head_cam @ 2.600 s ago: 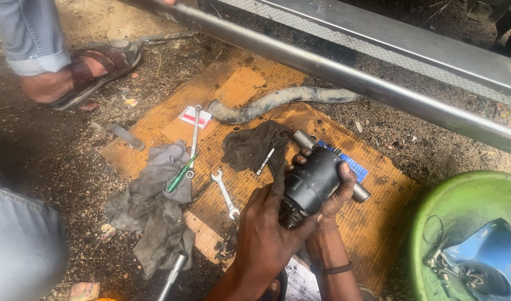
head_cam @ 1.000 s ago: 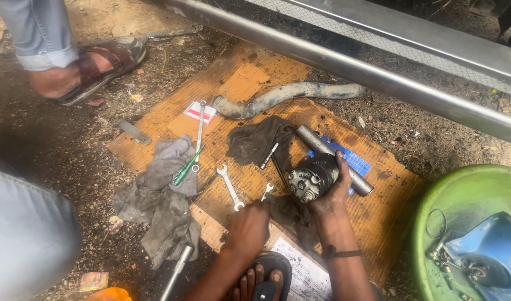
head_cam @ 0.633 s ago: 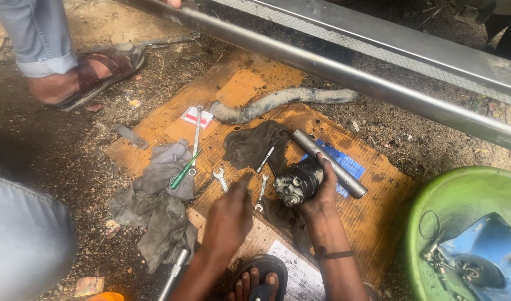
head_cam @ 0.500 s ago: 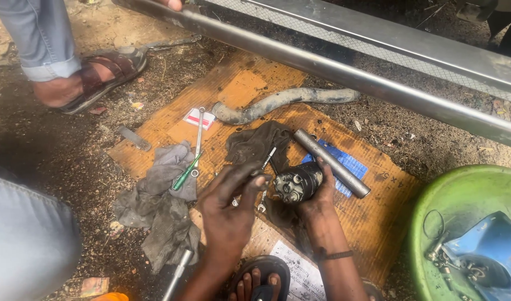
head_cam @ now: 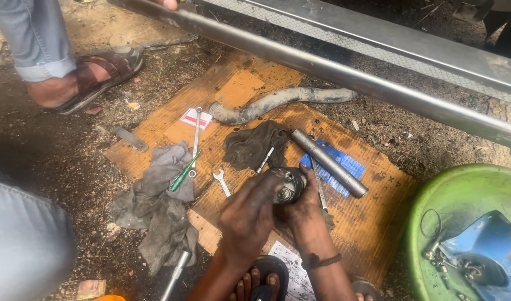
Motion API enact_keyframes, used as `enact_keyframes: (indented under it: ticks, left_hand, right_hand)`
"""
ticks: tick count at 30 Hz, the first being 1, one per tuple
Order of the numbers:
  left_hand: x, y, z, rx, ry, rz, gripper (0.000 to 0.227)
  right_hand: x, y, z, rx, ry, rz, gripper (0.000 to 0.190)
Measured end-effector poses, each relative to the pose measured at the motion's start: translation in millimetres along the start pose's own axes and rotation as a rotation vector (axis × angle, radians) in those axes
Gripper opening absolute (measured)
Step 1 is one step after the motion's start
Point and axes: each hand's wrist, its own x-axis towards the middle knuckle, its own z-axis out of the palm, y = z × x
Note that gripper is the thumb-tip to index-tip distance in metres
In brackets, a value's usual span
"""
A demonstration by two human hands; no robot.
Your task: Disassembling and repairing a vehicle starter motor.
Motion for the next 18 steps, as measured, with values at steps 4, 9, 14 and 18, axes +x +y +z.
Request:
enact_keyframes:
  ticks: [4,9,14,18]
  left_hand:
    - [5,0,-1,0.068,-0.024,0.041,0.021]
    - [-6,-11,6,-0.033,0.07,-0.23,0.018]
    - [-15,-8,5,0.171,-0.119,0.152,0.026]
    - [-29,-24,6,0.314,-0.185,0.136,0.032]
  right_hand:
    - [-18,8,15,0.033,0.069,0.041,0.047]
    - [-24,13,18,0.104,0.105,0.054,0.051]
    - [1,3,-4,-0.091,0.017,-0.121,0.044]
    - [6,-5,-8,-0.073,-0.02,-0.093,0.046]
